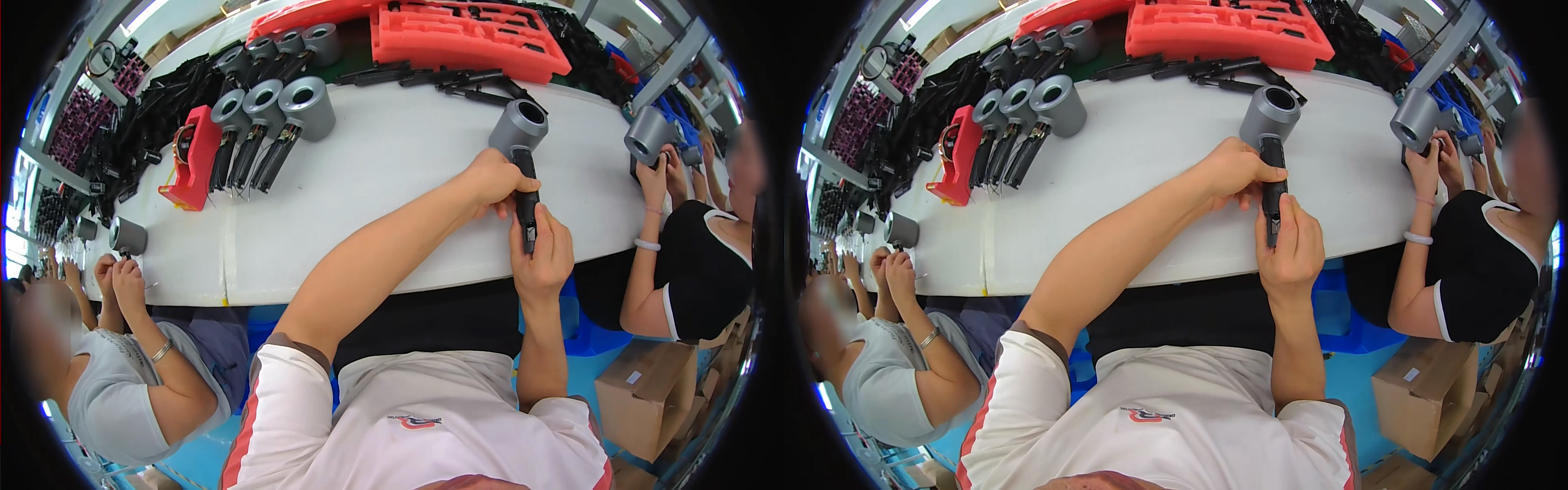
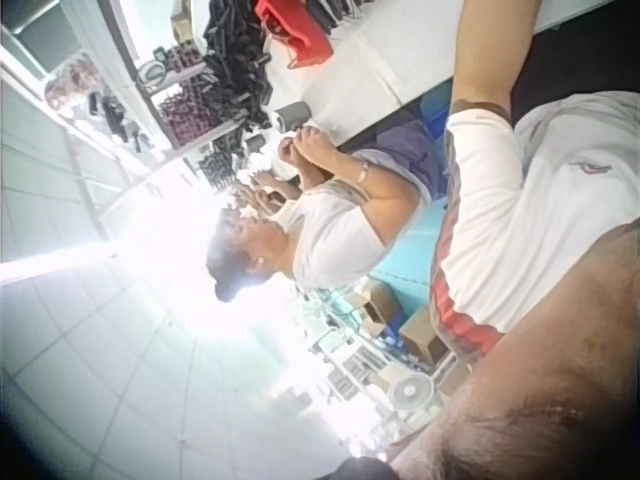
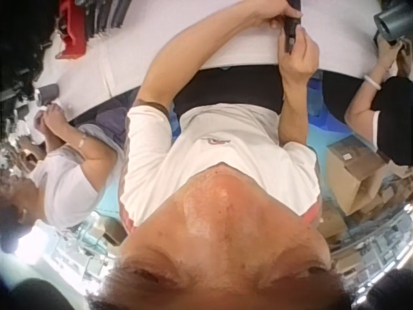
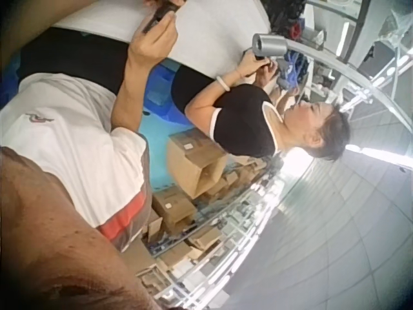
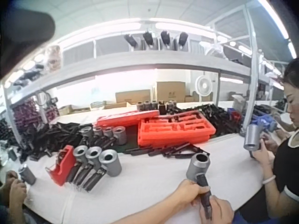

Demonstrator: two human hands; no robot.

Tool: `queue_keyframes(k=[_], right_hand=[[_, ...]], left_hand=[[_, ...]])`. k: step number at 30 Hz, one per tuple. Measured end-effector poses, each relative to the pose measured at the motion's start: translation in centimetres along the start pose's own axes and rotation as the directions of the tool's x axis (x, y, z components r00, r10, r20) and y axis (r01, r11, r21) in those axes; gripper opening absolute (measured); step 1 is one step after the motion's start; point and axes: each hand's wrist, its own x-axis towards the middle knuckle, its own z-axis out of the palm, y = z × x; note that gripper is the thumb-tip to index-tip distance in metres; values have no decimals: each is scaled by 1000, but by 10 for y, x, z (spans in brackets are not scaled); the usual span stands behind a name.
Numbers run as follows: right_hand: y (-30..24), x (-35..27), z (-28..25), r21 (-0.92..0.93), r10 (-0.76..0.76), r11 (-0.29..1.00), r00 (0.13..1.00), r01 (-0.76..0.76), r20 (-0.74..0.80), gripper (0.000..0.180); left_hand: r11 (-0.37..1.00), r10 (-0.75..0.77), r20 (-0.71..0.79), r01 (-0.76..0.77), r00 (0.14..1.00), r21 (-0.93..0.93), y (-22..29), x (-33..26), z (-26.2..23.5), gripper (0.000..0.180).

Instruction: Assembling the handle and internal components of hair dryers on a manufacturing production line.

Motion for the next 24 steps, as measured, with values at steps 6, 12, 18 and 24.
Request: queue_keyframes(k=[6,12,18,24], right_hand=[[-1,1,16,-116,99,989,993,-91,66,42],[-8,-1,19,-170,235,965,949,-201,212,48],[-12,0,14,-170,264,959,928,-225,263,52],[-16,1,13,-154,251,965,913,-211,323,58]], left_hand=[[1000,-23,-16,22,1000,-17,-1,25,-4,21],[980,77,-138,-49,987,195,-10,13,-5,36],[523,527,-192,-139,828,841,4,-61,-21,43],[-70,911,-124,445,393,893,7,-124,-129,29]])
